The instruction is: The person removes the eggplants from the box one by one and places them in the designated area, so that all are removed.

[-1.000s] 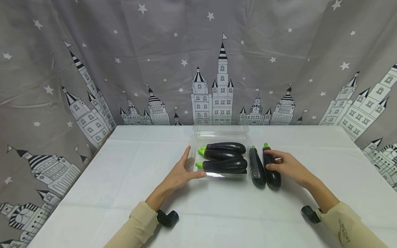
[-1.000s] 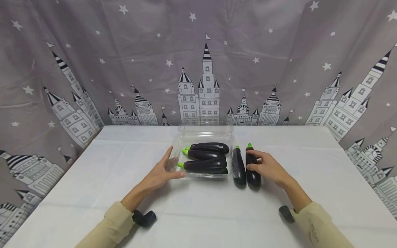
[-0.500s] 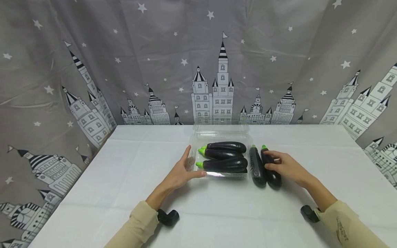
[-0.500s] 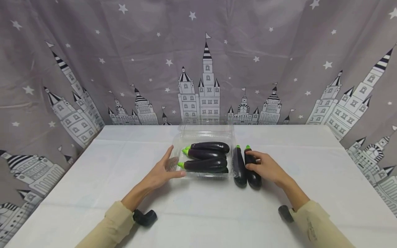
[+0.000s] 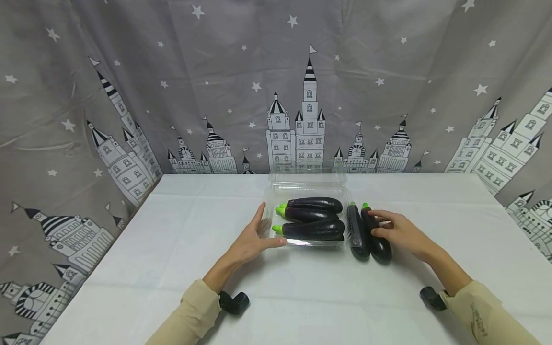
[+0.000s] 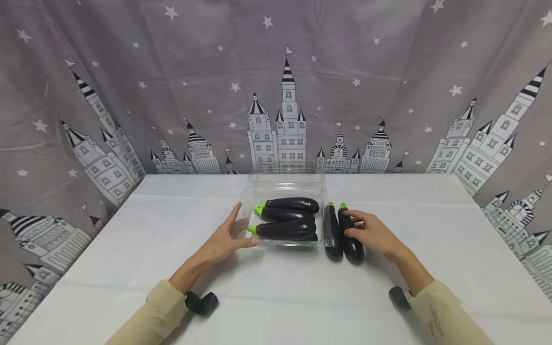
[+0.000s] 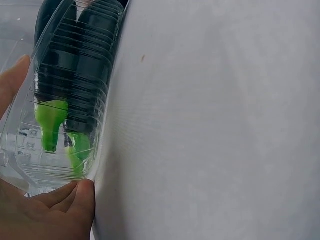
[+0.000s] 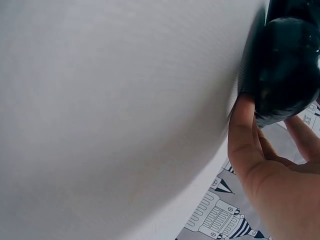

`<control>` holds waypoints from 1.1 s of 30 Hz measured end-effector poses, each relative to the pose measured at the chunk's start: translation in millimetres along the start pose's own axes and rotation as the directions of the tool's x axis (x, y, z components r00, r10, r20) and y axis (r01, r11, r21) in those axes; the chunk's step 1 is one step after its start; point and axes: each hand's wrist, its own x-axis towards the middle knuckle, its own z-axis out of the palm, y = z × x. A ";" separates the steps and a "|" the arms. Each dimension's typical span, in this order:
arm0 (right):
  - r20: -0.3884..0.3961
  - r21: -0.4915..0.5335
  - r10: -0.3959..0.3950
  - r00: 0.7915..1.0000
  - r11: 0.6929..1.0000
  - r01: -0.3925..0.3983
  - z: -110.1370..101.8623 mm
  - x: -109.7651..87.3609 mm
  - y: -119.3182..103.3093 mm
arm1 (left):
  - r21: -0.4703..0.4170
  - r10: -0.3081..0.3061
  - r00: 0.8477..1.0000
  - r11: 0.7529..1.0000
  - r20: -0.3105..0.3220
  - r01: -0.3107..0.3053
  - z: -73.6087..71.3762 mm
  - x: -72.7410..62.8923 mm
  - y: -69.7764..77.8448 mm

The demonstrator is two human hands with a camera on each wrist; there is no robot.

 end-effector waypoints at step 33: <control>0.004 -0.002 0.027 1.000 1.000 -0.027 -0.3 -2.2 0.3 | -0.008 0.002 1.000 1.000 -0.001 -0.002 0.7 -1.3 1.2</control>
